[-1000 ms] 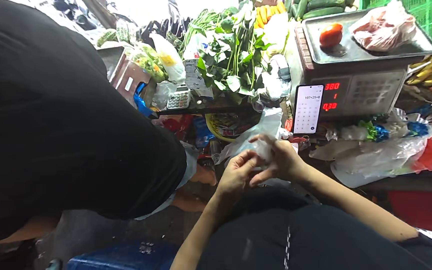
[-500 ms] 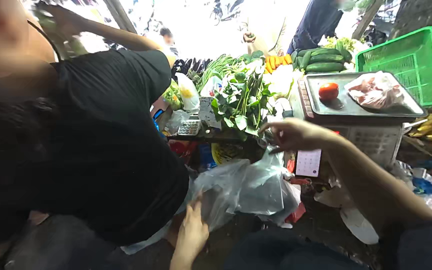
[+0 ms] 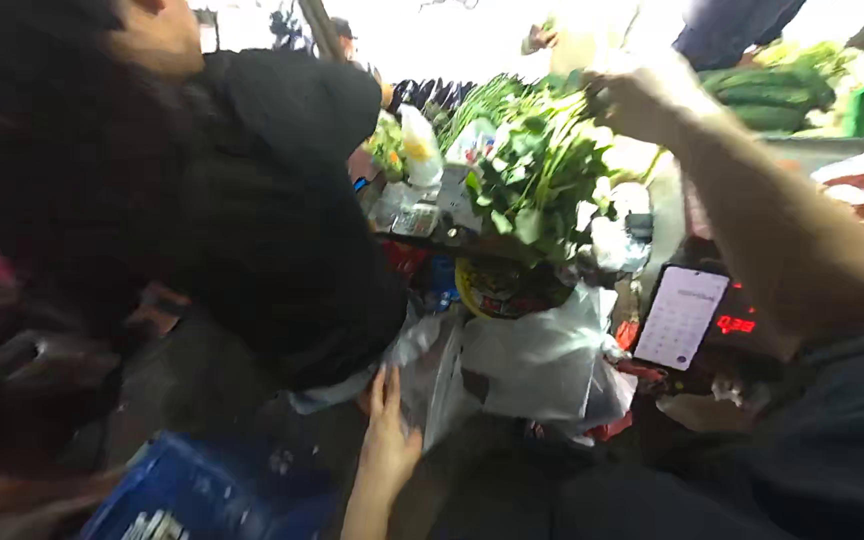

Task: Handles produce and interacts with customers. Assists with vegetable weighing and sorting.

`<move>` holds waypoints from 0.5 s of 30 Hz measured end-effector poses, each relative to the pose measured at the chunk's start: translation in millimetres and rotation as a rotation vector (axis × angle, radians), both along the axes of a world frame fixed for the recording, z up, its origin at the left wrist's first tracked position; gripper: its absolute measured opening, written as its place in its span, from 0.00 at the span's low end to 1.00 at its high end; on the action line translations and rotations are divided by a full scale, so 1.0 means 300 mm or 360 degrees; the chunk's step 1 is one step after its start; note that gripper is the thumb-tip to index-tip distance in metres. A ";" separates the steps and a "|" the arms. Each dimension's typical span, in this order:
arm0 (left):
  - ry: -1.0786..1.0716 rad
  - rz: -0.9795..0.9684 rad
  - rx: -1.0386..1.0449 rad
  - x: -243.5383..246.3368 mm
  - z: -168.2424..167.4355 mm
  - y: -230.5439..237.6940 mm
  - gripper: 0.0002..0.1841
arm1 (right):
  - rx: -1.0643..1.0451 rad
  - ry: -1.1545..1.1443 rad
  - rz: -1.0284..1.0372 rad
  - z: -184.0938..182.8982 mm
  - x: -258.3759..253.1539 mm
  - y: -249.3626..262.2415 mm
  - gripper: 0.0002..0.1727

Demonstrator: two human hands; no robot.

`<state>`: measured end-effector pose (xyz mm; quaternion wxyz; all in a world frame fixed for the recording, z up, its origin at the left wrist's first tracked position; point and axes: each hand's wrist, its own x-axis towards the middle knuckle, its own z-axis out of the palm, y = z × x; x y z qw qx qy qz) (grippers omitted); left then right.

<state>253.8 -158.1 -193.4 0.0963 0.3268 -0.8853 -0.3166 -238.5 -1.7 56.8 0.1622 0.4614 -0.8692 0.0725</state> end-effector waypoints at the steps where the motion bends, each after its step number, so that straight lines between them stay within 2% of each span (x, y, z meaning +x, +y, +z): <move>1: 0.0018 -0.0005 0.0009 -0.024 0.021 0.005 0.60 | -0.0096 -0.0098 -0.0046 0.019 0.068 0.019 0.26; 2: 0.0030 -0.0011 0.0021 -0.050 0.047 0.008 0.61 | -0.0244 -0.0187 -0.0026 0.027 0.140 0.045 0.24; 4: 0.0075 -0.0018 0.0017 -0.102 0.089 0.011 0.62 | -0.0609 -0.0288 0.0145 0.002 0.292 0.098 0.30; 6: 0.0116 -0.0043 0.0023 -0.149 0.136 0.024 0.62 | -0.0848 -0.0557 0.0517 -0.059 0.477 0.111 0.34; 8: 0.0186 -0.0123 0.0004 -0.189 0.180 0.044 0.62 | -0.0999 -0.0885 0.0960 -0.194 0.637 0.073 0.32; 9: 0.0269 -0.0185 0.0007 -0.203 0.199 0.052 0.61 | -0.1029 -0.1037 0.1064 -0.287 0.700 0.040 0.32; 12: 0.0549 -0.0224 -0.0112 -0.236 0.245 0.073 0.51 | -0.0909 -0.1482 0.1038 -0.619 0.830 -0.049 0.26; 15: 0.0967 -0.0069 -0.0223 -0.263 0.254 0.054 0.29 | -0.0357 -0.1671 0.0774 -0.849 0.905 -0.035 0.25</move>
